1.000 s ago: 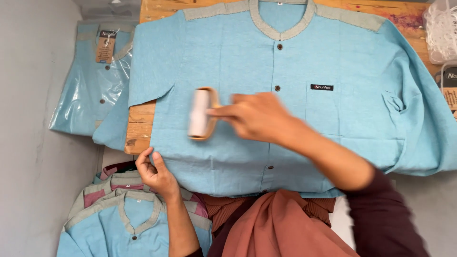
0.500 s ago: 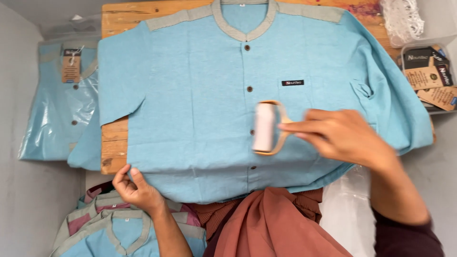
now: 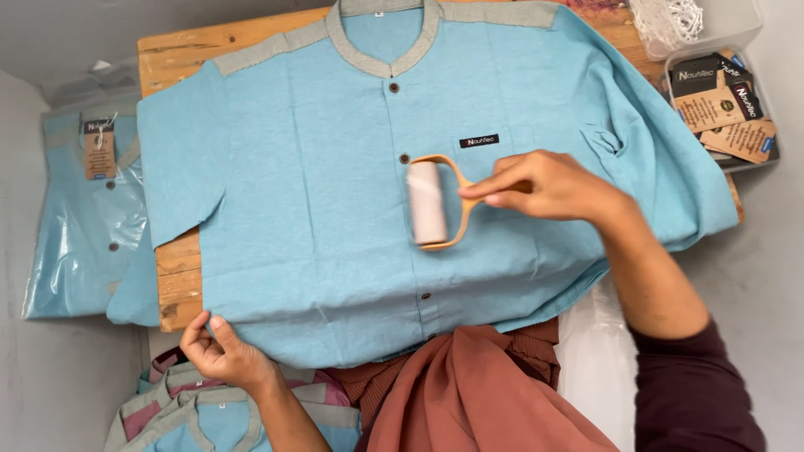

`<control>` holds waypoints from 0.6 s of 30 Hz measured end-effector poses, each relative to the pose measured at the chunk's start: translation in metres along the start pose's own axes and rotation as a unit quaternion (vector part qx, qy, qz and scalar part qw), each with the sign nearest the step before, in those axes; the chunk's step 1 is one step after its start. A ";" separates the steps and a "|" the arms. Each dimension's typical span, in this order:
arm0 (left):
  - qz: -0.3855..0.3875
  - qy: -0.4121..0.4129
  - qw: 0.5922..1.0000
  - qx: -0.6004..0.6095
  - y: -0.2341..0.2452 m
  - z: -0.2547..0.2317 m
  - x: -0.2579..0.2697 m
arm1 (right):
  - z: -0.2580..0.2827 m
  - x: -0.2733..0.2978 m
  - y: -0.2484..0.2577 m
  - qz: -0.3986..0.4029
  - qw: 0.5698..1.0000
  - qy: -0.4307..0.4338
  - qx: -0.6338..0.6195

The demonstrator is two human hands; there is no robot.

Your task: Using a lint roller to remove dust and lint from a light blue shirt on a wooden work surface.

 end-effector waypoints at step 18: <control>-0.031 -0.053 0.998 -0.020 -0.005 -0.006 0.001 | -0.024 0.011 0.050 -0.240 0.956 -0.116 0.121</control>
Point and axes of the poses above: each hand's wrist, its own x-axis away from the middle knuckle, its own y-axis out of the back of the hand, z = x × y, the point moved 10 cm from there along -x, towards the middle knuckle, and after that the axes turned 8 degrees about -y, right-handed, at the moved point
